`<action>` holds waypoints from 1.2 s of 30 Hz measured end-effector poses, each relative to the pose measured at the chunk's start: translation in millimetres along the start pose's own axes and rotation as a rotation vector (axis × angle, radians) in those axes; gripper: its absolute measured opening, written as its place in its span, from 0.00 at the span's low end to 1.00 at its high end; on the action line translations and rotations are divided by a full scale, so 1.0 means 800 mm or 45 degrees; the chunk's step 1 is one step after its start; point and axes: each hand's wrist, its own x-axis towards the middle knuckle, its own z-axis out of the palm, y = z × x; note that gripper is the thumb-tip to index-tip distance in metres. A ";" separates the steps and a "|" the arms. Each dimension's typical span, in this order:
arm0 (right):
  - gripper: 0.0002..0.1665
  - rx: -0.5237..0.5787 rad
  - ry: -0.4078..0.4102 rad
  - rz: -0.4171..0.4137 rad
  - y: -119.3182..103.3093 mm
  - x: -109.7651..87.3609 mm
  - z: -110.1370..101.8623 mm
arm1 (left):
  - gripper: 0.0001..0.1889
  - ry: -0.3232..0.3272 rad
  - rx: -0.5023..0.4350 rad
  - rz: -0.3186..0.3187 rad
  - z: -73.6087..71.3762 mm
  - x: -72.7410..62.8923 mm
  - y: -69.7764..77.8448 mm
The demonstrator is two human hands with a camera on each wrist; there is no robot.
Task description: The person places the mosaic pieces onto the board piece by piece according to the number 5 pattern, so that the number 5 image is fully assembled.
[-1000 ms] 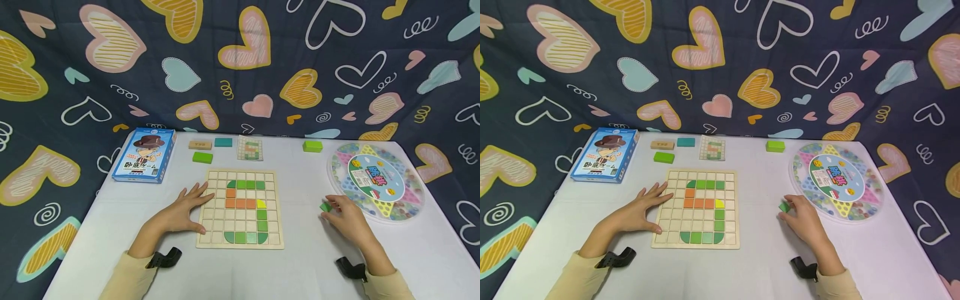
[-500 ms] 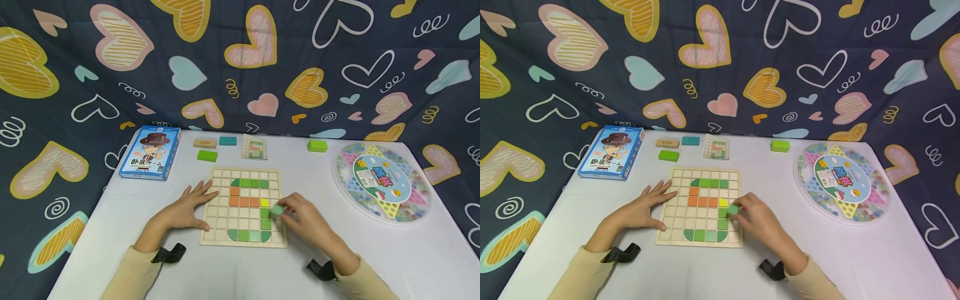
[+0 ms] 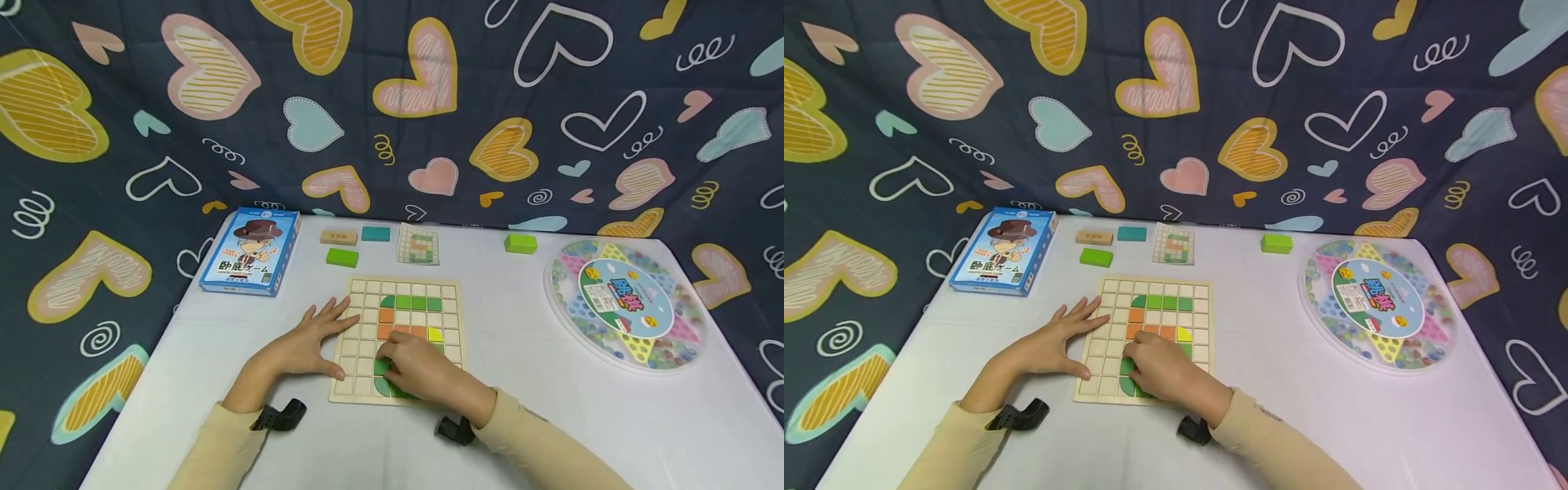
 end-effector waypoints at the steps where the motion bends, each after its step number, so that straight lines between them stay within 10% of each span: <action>1: 0.10 0.005 -0.002 0.002 0.000 0.001 0.001 | 0.55 0.004 0.000 0.003 0.000 0.000 0.000; 11: 0.18 0.135 0.088 0.044 0.023 -0.022 -0.019 | 0.55 0.024 0.009 0.008 0.000 -0.002 -0.004; 18: 0.18 0.052 0.498 0.157 0.109 -0.114 -0.067 | 0.53 0.128 0.072 0.002 -0.009 -0.018 -0.004; 23: 0.26 -0.316 0.755 0.305 0.178 -0.198 -0.114 | 0.47 0.417 0.474 -0.131 -0.046 -0.059 -0.011; 30: 0.53 -0.567 0.566 0.895 0.224 -0.280 -0.152 | 0.51 0.585 0.883 -0.502 -0.089 -0.111 -0.026; 36: 0.62 -0.561 0.471 1.032 0.233 -0.299 -0.151 | 0.52 0.552 0.882 -0.602 -0.096 -0.119 -0.031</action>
